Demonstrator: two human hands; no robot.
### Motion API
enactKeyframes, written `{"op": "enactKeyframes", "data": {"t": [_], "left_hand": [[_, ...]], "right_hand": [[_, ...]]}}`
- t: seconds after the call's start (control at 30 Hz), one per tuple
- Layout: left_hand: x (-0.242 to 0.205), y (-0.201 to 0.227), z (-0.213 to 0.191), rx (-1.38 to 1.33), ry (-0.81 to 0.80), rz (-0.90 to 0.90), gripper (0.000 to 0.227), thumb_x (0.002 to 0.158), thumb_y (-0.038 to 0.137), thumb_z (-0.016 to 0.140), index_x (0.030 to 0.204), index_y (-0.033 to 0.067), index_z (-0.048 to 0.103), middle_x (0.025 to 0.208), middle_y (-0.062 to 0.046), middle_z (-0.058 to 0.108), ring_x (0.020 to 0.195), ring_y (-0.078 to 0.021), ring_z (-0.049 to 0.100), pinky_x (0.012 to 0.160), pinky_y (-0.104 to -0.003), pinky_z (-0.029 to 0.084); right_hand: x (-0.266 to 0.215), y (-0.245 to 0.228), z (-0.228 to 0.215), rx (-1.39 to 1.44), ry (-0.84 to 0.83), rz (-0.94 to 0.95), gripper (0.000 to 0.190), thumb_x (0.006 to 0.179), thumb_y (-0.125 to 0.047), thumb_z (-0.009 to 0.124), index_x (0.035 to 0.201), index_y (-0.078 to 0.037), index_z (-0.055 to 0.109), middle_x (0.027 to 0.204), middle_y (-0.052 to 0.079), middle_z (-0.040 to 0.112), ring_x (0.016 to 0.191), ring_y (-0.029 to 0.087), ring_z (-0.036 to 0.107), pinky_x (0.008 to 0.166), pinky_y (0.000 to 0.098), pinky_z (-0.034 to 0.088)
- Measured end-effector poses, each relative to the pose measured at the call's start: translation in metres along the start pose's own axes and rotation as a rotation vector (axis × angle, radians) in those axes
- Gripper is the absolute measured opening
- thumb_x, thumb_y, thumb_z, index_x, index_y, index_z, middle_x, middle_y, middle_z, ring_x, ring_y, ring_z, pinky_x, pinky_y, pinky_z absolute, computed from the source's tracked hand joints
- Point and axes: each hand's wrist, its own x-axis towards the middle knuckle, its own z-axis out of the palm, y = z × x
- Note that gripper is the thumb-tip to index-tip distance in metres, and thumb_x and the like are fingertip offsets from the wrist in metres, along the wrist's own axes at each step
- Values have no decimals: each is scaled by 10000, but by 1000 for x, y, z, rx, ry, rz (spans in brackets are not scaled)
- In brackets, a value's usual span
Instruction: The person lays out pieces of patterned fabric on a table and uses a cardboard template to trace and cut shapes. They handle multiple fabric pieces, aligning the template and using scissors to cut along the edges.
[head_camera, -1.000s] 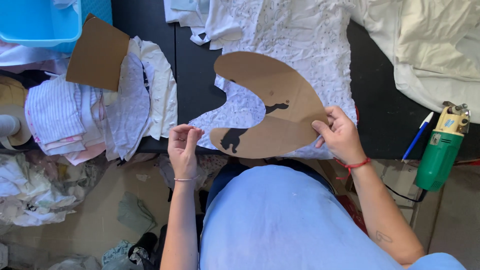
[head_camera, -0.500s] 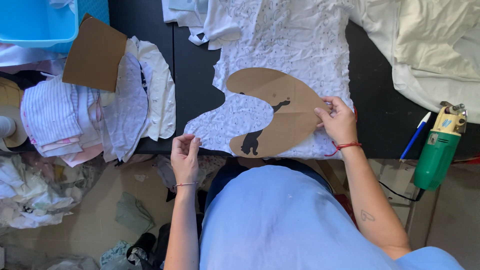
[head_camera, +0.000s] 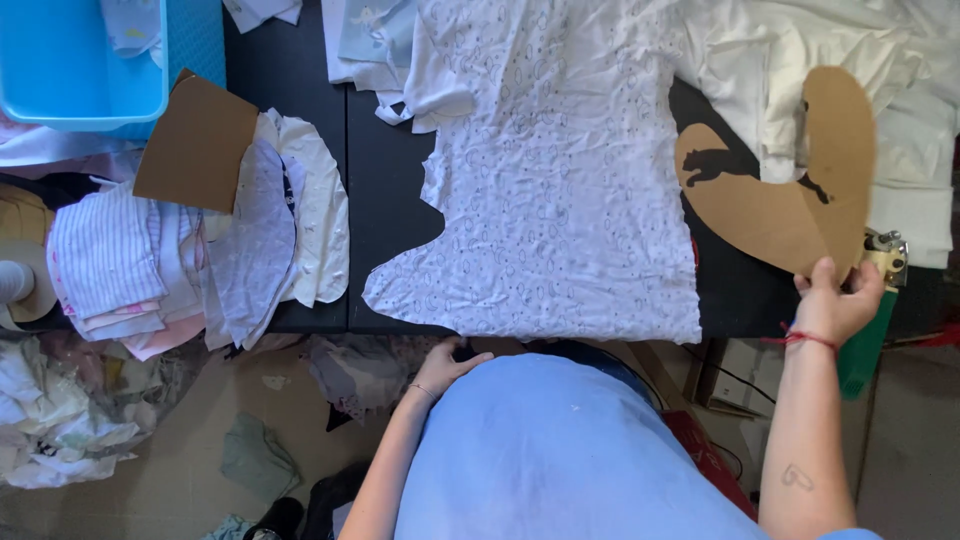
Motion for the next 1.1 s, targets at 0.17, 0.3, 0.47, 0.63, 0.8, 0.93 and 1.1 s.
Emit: {"op": "enactKeyframes", "data": {"t": [0.17,0.3,0.47,0.63,0.8,0.93,1.1], "left_hand": [[0,-1,4,-61,-37,52,400,689,442,699,671,145,432,617,4,423,630,-110,405,576,-267,312],[-17,21,-12,84,-4,16,308,716,456,632,797,162,675,736,-80,660,837,-263,610,667,-318,474],[-56,64,-31,223,249,279,241,728,422,621,784,188,641,805,-63,582,818,-276,574,639,-336,472],[-79,91,-43,298,512,872,123,771,260,614,700,159,612,1053,-18,570,1092,-214,481,840,-309,355],[-80,87,-38,351,375,886,101,748,245,655,718,150,641,863,43,662,941,-161,586,985,-434,205],[-88,81,-48,233,207,710,168,714,246,683,747,84,654,864,-43,677,928,-242,598,977,-504,231],[-146,126,-80,-385,-349,852,489,816,465,490,610,44,632,597,-44,580,530,-135,538,509,-225,374]], "right_hand": [[-103,-109,28,-640,-201,-465,291,767,-141,712,962,-48,517,949,110,421,861,290,452,716,403,422],[-130,-88,37,-829,-579,-3,490,554,-443,780,869,-123,584,836,15,509,714,215,563,673,298,465],[-123,-86,34,-928,-719,48,200,703,-397,680,768,-215,629,857,-13,546,784,206,589,709,320,470],[-113,-108,32,-796,-706,67,193,738,-258,683,848,-126,596,853,68,554,785,245,610,716,361,461],[-113,-90,33,-954,-878,70,125,725,-247,664,808,-156,645,867,52,557,782,226,623,707,338,475],[-102,-155,23,-944,-991,215,131,752,-258,615,850,-175,641,834,96,659,850,286,617,697,361,472],[-75,-247,-12,-463,-1792,525,162,750,-72,660,611,-8,605,550,55,575,440,127,583,440,234,440]]}}
